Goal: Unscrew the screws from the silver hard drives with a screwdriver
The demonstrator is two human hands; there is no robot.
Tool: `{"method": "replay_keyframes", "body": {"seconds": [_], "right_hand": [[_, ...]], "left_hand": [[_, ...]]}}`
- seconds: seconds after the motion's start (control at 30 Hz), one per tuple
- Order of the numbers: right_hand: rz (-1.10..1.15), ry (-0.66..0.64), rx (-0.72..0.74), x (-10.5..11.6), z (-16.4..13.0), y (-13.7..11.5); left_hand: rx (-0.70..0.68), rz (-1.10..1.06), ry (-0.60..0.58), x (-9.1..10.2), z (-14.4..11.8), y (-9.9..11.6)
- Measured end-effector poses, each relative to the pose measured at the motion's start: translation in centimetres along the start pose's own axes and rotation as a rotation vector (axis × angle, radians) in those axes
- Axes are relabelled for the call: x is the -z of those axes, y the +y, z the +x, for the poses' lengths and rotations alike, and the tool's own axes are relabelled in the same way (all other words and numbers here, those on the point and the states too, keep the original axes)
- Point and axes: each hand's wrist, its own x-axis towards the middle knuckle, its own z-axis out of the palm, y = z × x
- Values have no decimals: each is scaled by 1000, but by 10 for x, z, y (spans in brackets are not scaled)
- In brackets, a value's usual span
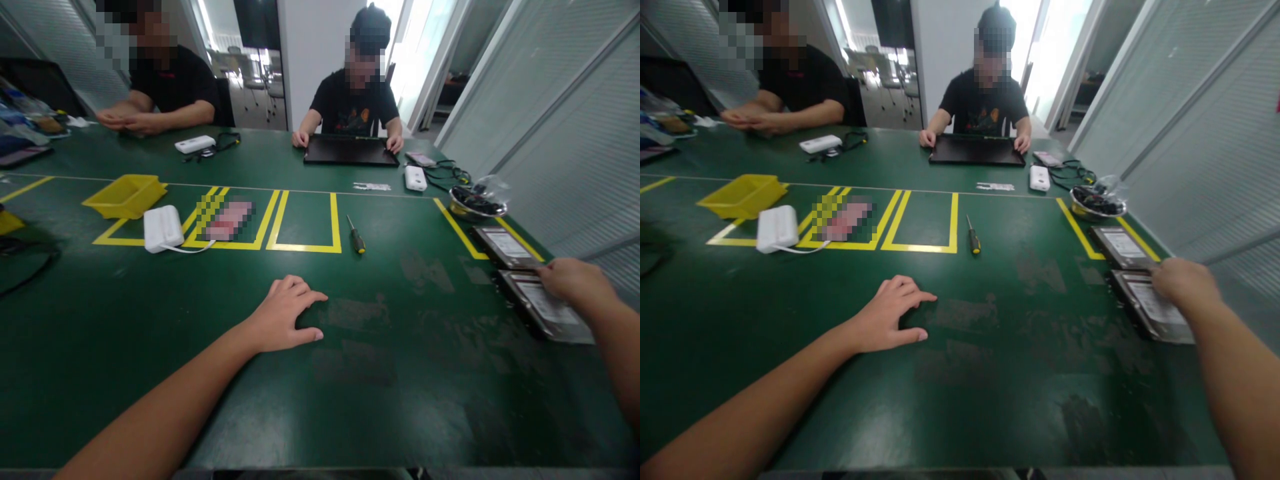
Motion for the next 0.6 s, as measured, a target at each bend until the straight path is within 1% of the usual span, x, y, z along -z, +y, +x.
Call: {"method": "replay_keyframes", "body": {"seconds": [0.1, 0.17, 0.37, 0.5, 0.6], "right_hand": [[-65, -194, -84, 2, -2, -2], [-83, -247, -79, 4, -5, -2], [-96, -289, -42, 16, -11, -5], [-113, -334, -62, 27, -7, -10], [-134, -351, -79, 29, -3, -14]], "left_hand": [[-2, 1, 5, -1, 0, -1], [-2, 0, 5, -1, 0, -1], [6, 2, -4, -1, 2, 0], [7, 2, -7, -1, 3, 1], [11, 2, -9, 0, 3, 2]]}}
